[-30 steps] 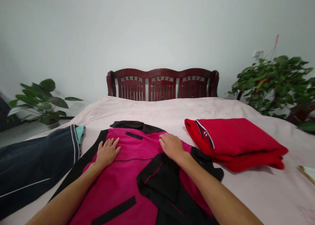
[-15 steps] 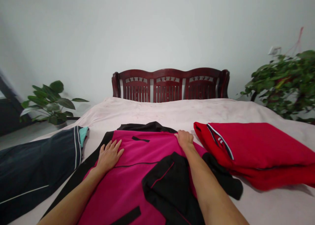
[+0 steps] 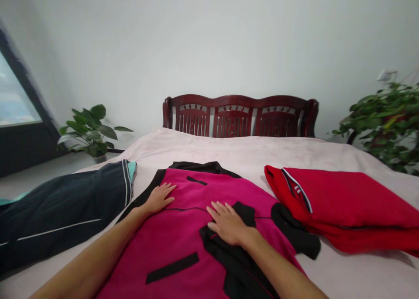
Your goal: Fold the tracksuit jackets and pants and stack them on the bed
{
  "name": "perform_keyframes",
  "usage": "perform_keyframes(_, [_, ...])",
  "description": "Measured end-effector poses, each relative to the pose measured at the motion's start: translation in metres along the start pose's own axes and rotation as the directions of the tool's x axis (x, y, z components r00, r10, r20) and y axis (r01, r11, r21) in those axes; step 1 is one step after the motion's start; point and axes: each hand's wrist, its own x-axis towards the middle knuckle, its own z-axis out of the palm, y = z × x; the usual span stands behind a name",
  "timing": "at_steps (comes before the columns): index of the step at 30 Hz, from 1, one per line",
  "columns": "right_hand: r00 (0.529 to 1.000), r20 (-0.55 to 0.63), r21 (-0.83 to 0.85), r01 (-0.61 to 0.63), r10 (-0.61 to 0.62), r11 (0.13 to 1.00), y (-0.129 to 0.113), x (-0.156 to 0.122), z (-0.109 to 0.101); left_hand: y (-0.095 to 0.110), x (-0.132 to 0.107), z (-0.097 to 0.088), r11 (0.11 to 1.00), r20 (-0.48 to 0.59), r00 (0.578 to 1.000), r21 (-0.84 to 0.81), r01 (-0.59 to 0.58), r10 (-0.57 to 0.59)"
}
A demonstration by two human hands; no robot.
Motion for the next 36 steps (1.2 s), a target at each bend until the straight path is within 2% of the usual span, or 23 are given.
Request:
perform_keyframes(2, [1.0,-0.013,-0.03,0.017,-0.018,0.999,-0.012,-0.012,0.01,-0.007,-0.019,-0.018,0.999,-0.023,0.999,-0.009,0.043,-0.043])
perform_keyframes(4, [0.999,-0.037,-0.045,-0.026,0.024,0.999,-0.018,-0.016,0.011,-0.016,-0.043,-0.036,0.99,-0.065,0.988,-0.01,0.139,-0.139])
perform_keyframes(8, [0.988,-0.043,0.021,-0.15,0.151,0.988,-0.038,-0.013,-0.004,-0.037,-0.092,-0.06,0.933,-0.052,0.932,-0.017,0.358,-0.359])
perform_keyframes(10, [0.975,-0.12,0.156,-0.169,0.189,0.973,-0.058,-0.01,-0.01,-0.043,-0.11,-0.064,0.903,-0.003,0.904,-0.04,0.427,-0.428])
perform_keyframes(12, [0.949,-0.233,0.396,-0.109,0.214,0.912,-0.086,-0.007,-0.011,-0.043,-0.121,-0.067,0.882,0.033,0.886,-0.08,0.464,-0.463])
perform_keyframes(13, [0.931,-0.268,0.546,-0.067,0.249,0.835,-0.1,-0.006,-0.01,-0.041,-0.124,-0.069,0.876,0.035,0.882,-0.103,0.471,-0.47])
perform_keyframes(14, [0.917,-0.261,0.701,-0.035,0.302,0.712,-0.115,-0.004,-0.007,-0.036,-0.126,-0.071,0.874,0.028,0.883,-0.126,0.469,-0.469])
perform_keyframes(15, [0.91,-0.207,0.842,-0.022,0.36,0.54,-0.128,-0.002,-0.004,-0.03,-0.128,-0.073,0.878,0.016,0.889,-0.147,0.455,-0.458])
perform_keyframes(16, [0.908,-0.118,0.943,-0.024,0.403,0.332,-0.14,0.0,0.0,-0.021,-0.13,-0.075,0.889,0.002,0.904,-0.176,0.422,-0.428])
perform_keyframes(18, [0.908,0.077,0.996,-0.053,0.412,-0.071,-0.159,0.005,0.004,0.0,-0.135,-0.076,0.914,-0.03,0.945,-0.265,0.306,-0.325])
perform_keyframes(19, [0.907,0.145,0.976,-0.065,0.396,-0.21,-0.166,0.007,0.005,0.011,-0.138,-0.075,0.919,-0.042,0.965,-0.318,0.233,-0.259])
perform_keyframes(20, [0.906,0.186,0.952,-0.071,0.379,-0.298,-0.171,0.01,0.005,0.023,-0.142,-0.072,0.914,-0.054,0.979,-0.372,0.162,-0.196])
perform_keyframes(21, [0.908,0.209,0.936,-0.077,0.364,-0.344,-0.174,0.013,0.005,0.034,-0.146,-0.068,0.904,-0.052,0.989,-0.416,0.102,-0.136])
perform_keyframes(24, [0.925,0.224,0.929,-0.108,0.307,-0.353,-0.179,0.024,0.009,0.061,-0.16,-0.055,0.88,0.022,1.0,-0.475,0.027,-0.019])
perform_keyframes(26, [0.925,0.177,0.945,-0.065,0.335,-0.321,-0.179,0.033,0.018,0.071,-0.168,-0.051,0.874,0.055,0.998,-0.485,0.018,0.01])
perform_keyframes(29, [0.883,0.092,0.959,0.045,0.46,-0.279,-0.178,0.043,0.035,0.071,-0.171,-0.056,0.798,0.104,0.991,-0.602,-0.007,0.088])
perform_keyframes(31, [0.853,0.099,0.959,0.057,0.513,-0.279,-0.177,0.045,0.042,0.059,-0.166,-0.062,0.718,0.132,0.985,-0.696,0.013,0.109])
perform_keyframes(32, [0.839,0.108,0.957,0.057,0.533,-0.284,-0.176,0.045,0.043,0.05,-0.162,-0.065,0.709,0.107,0.992,-0.705,0.027,0.069])
perform_keyframes(34, [0.812,0.116,0.953,0.07,0.572,-0.293,-0.175,0.044,0.043,0.027,-0.153,-0.066,0.773,-0.039,0.993,-0.631,0.059,-0.108])
perform_keyframes(36, [0.795,0.127,0.953,0.068,0.594,-0.295,-0.174,0.042,0.04,0.0,-0.143,-0.062,0.839,-0.197,0.935,-0.522,0.155,-0.295])
